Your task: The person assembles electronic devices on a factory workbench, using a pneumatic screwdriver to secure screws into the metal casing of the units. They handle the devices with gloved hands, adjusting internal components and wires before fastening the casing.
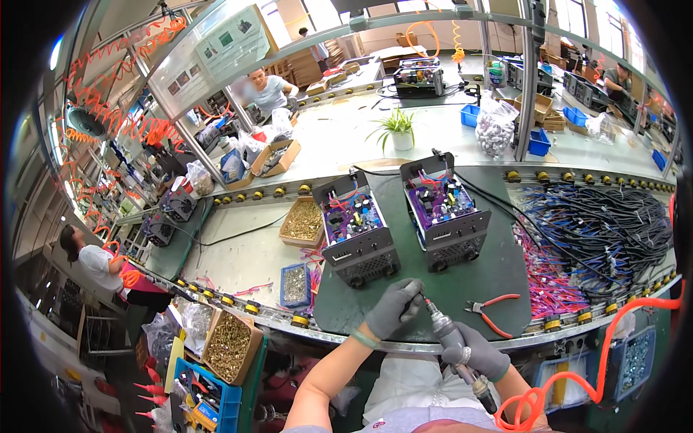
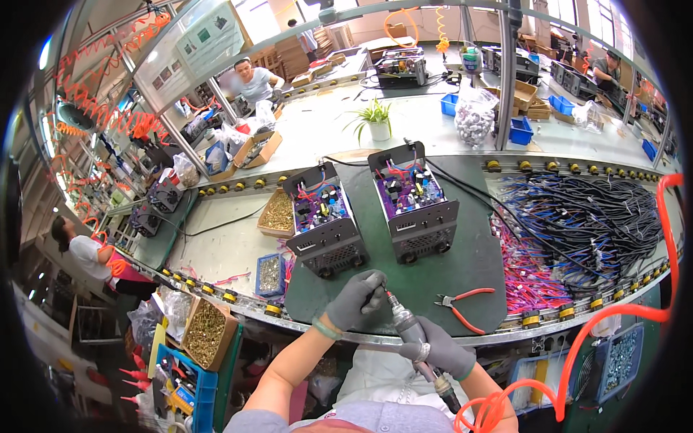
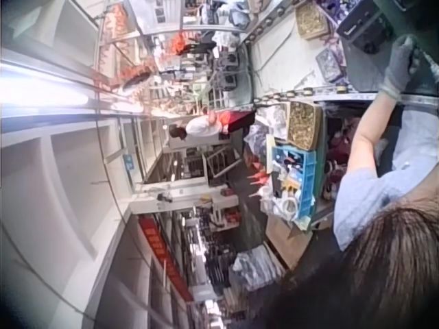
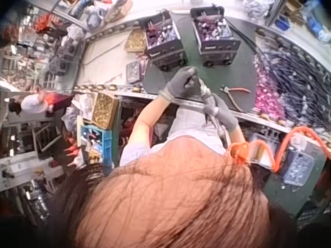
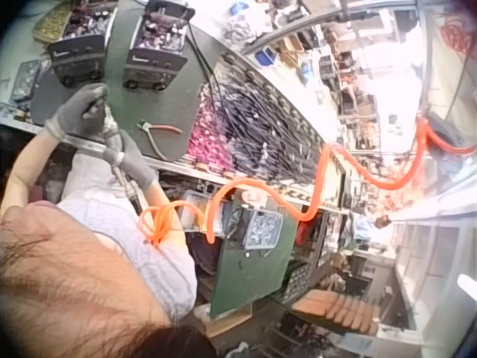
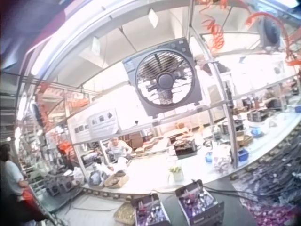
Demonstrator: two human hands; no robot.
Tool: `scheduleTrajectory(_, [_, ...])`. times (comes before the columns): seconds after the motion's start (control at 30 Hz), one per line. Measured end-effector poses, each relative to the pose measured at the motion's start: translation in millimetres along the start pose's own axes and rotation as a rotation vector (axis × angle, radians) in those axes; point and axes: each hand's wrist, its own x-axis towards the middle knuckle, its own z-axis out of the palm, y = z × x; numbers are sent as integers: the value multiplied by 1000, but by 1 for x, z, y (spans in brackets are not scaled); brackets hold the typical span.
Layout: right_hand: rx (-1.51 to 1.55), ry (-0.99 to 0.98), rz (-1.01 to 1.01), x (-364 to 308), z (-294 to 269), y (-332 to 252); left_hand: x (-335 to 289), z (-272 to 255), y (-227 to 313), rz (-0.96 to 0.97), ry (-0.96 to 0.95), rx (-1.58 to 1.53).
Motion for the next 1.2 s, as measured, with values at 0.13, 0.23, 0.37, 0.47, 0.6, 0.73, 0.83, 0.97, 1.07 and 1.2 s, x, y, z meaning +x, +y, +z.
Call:
scheduleTrajectory(0.13, [-506,96,-83,-5,-4,-10,-7,2,13,-5,22,222])
scheduleTrajectory(0.23, [-323,20,-41,-9,-4,-17,-8,-2,13,2,32,211])
scheduleTrajectory(0.37, [155,-86,95,-8,-5,-4,-4,0,7,5,50,134])
scheduleTrajectory(0.47, [245,-82,198,-5,-3,-3,-7,6,7,-8,88,122])
scheduleTrajectory(0.6, [-535,95,-158,-6,-3,-7,-7,6,12,-48,111,247])
scheduleTrajectory(0.73, [-54,-25,18,-11,-5,-9,-9,14,2,73,107,255])
scheduleTrajectory(0.83, [90,-34,-12,-3,-5,3,-1,16,0,123,136,255])
scheduleTrajectory(0.97, [109,104,-80,10,-14,9,19,25,-16,242,145,217])
scheduleTrajectory(1.07, [73,205,-108,18,-19,-5,80,10,-29,444,385,162])
scheduleTrajectory(1.2, [135,214,-48,25,-15,-27,133,3,-2,366,355,-29])
